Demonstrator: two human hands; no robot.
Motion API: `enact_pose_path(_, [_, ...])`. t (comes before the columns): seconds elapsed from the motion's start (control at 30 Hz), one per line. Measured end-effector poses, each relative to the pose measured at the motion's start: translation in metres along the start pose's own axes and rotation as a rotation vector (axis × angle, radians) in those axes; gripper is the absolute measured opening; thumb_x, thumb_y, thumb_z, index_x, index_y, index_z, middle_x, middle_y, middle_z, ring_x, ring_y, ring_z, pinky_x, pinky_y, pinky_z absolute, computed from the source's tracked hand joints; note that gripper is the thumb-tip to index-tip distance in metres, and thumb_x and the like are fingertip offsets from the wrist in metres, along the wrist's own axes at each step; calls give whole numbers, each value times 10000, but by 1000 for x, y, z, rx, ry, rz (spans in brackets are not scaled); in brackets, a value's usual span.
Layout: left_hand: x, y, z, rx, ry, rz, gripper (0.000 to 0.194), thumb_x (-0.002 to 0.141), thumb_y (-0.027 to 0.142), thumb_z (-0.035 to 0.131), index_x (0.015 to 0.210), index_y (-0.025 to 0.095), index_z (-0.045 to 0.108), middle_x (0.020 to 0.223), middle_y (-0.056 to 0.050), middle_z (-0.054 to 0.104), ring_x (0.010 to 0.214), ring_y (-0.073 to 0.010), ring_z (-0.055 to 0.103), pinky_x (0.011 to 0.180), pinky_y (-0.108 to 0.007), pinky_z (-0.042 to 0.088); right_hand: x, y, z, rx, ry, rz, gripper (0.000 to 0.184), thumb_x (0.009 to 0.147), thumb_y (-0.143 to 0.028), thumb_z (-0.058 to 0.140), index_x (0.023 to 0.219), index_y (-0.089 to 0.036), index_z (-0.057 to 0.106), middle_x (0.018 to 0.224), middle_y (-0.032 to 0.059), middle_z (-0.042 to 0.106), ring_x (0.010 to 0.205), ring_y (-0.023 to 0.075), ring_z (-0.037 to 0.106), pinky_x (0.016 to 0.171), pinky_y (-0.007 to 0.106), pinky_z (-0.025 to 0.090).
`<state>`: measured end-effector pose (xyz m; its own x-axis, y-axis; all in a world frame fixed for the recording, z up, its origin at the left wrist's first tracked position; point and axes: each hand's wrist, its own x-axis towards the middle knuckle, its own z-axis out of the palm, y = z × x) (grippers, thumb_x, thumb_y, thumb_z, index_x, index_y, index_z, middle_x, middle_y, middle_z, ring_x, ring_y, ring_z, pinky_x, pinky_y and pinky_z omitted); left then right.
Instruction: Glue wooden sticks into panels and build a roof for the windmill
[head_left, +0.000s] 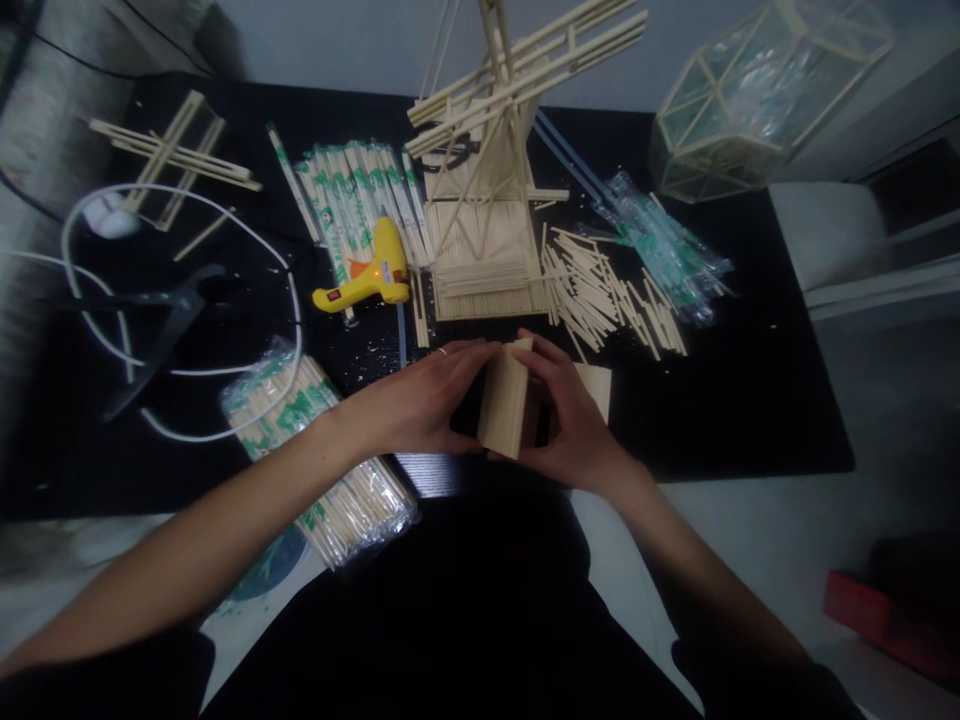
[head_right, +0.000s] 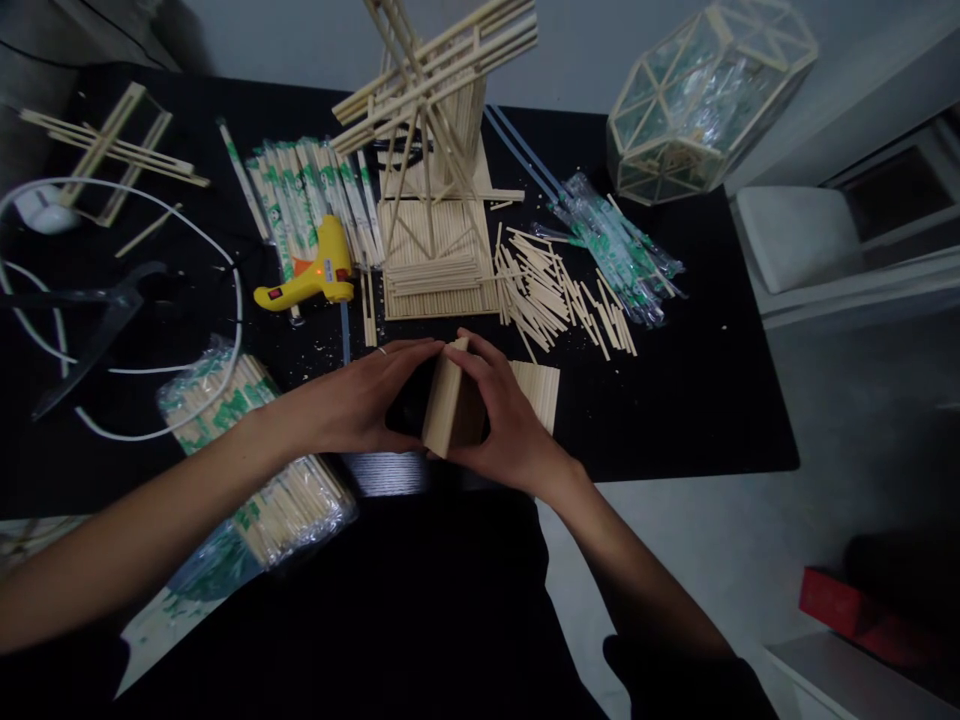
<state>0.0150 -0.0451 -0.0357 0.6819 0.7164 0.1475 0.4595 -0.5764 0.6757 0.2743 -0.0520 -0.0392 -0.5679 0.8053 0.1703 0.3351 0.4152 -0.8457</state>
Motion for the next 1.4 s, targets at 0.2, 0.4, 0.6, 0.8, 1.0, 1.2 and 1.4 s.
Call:
enact_pose_path(0.2, [1, 2, -1, -3, 11, 18, 1025, 814, 460, 873, 1606, 168, 292, 1561, -288, 507, 1489, -421, 496, 1154, -608, 498, 1, -1, 4, -94, -8, -36, 1082, 741, -482, 954, 1605, -402, 307, 1707, 144, 291, 1603, 399, 323, 1253, 705, 371])
enact_pose_path(0.4, [2, 2, -1, -23, 19, 18, 1019, 810, 505, 879, 1591, 183, 310, 1537, -281, 525, 1471, -425, 514, 1153, -620, 494, 1, -2, 5, -78, -12, -30, 1097, 748, -470, 953, 1615, -387, 286, 1694, 158, 313, 1616, 387, 305, 1266, 695, 356])
enact_pose_path(0.6, [0, -1, 2, -1, -2, -8, 1105, 811, 537, 870, 1636, 170, 233, 1576, -303, 473, 1489, -441, 482, 1151, -646, 491, 3, -5, 5, -8, 7, -1, 1130, 720, -458, 971, 1619, -392, 289, 1698, 134, 341, 1602, 374, 340, 1264, 655, 390])
enact_pose_path(0.8, [-2, -3, 3, 5, 6, -15, 1185, 797, 558, 877, 1672, 188, 168, 1606, -299, 448, 1489, -443, 484, 1152, -634, 490, 3, -8, 5, 3, -6, 21, 1078, 740, -450, 959, 1600, -400, 311, 1709, 123, 323, 1605, 364, 337, 1275, 649, 375])
enact_pose_path(1.0, [-2, 0, 3, 12, 12, -36, 1191, 808, 515, 872, 1687, 206, 131, 1635, -282, 415, 1512, -429, 453, 1160, -588, 475, 2, -7, 6, 8, -9, 31, 1085, 729, -464, 963, 1590, -398, 306, 1714, 125, 310, 1609, 378, 322, 1285, 666, 349])
enact_pose_path(1.2, [0, 2, 2, -4, 1, -86, 1231, 766, 493, 896, 1688, 186, 141, 1617, -292, 426, 1490, -447, 456, 1147, -612, 466, 4, -7, 5, -13, -5, 19, 1086, 713, -469, 975, 1576, -372, 323, 1690, 148, 339, 1598, 386, 341, 1275, 674, 361])
enact_pose_path(1.4, [1, -1, 4, -1, 26, -83, 1249, 715, 520, 933, 1664, 199, 187, 1601, -277, 447, 1489, -443, 461, 1148, -613, 473, 5, -9, 5, -37, -18, 21, 1101, 714, -491, 968, 1587, -387, 304, 1688, 140, 334, 1592, 394, 347, 1273, 679, 364])
